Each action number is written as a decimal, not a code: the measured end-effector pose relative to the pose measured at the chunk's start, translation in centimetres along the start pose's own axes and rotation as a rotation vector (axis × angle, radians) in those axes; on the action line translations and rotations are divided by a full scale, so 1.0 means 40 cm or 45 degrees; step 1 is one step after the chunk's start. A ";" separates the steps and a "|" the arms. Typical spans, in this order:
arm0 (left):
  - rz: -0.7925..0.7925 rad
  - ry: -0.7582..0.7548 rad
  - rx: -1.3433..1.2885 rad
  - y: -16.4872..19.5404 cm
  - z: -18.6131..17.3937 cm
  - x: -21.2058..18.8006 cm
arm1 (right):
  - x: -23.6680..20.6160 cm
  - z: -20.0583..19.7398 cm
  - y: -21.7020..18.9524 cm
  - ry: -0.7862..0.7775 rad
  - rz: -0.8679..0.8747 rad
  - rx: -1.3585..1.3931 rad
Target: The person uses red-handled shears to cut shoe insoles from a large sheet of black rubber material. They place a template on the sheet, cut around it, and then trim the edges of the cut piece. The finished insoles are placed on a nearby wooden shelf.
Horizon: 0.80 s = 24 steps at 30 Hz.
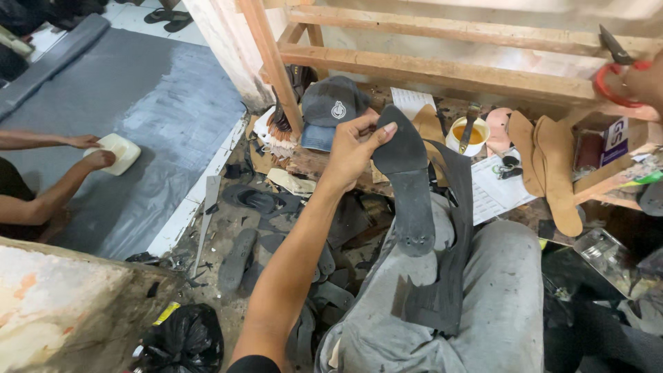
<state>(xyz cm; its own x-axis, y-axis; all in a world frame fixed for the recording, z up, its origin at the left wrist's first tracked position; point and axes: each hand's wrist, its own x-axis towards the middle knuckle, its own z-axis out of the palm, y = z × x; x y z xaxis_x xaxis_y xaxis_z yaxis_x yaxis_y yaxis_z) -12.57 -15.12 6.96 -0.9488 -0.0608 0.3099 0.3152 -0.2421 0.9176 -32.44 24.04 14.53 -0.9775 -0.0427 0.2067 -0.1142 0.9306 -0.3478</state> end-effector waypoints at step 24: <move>-0.236 -0.109 0.112 -0.026 0.221 -0.096 | -0.547 0.133 -0.255 -0.467 0.048 1.465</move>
<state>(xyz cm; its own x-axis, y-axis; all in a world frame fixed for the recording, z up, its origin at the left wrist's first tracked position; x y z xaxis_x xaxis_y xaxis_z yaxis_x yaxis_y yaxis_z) -9.09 -6.08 7.02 -0.9868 0.0604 0.1501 0.1393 -0.1556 0.9780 -10.85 13.56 8.70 -0.9545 -0.2969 -0.0284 0.0070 0.0729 -0.9973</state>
